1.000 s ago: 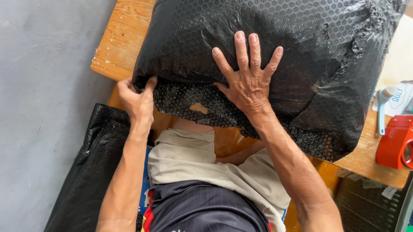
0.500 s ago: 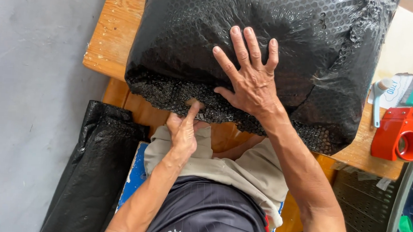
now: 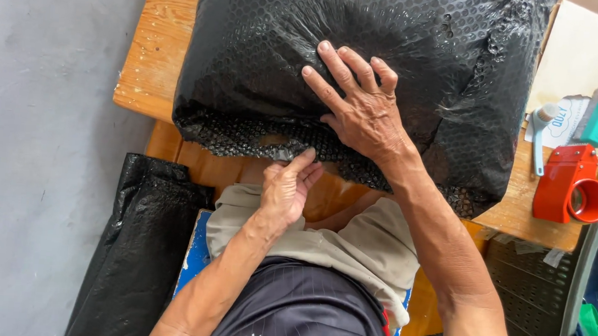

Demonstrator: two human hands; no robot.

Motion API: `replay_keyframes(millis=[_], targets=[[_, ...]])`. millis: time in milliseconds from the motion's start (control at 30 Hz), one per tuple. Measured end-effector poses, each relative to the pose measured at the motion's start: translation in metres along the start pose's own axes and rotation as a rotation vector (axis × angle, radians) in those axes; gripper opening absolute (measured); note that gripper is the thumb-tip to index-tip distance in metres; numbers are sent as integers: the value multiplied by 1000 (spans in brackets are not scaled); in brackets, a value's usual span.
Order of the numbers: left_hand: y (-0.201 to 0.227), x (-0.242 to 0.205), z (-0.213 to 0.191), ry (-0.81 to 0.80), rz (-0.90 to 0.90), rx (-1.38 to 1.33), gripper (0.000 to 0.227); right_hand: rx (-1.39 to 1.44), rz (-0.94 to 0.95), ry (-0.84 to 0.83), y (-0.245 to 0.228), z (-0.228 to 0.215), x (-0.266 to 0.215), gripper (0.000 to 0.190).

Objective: Sealing a black bubble wrap package using a red tape dispenser and smoothing the tape by hand.

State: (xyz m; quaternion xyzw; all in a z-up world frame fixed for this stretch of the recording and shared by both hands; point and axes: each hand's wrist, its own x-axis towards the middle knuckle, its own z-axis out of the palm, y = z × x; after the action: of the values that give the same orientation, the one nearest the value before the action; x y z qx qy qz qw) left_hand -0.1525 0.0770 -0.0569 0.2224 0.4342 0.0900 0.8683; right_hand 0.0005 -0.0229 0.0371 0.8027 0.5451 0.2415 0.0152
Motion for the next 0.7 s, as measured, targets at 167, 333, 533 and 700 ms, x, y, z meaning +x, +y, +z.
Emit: replay_keyframes(millis=[167,333,533,700], targets=[[17,6,39,-42,94,9,15,79,10,111,1,7,-2,79],[22,13,61,-35,194,16,20,233,31,193,1,6,-2,24],[24,14,60,-198,434,174,26,333,18,103,3,-1,-7,19],[43,21,41,-399,1105,915,32,285,63,217,-1,15,-7,20]])
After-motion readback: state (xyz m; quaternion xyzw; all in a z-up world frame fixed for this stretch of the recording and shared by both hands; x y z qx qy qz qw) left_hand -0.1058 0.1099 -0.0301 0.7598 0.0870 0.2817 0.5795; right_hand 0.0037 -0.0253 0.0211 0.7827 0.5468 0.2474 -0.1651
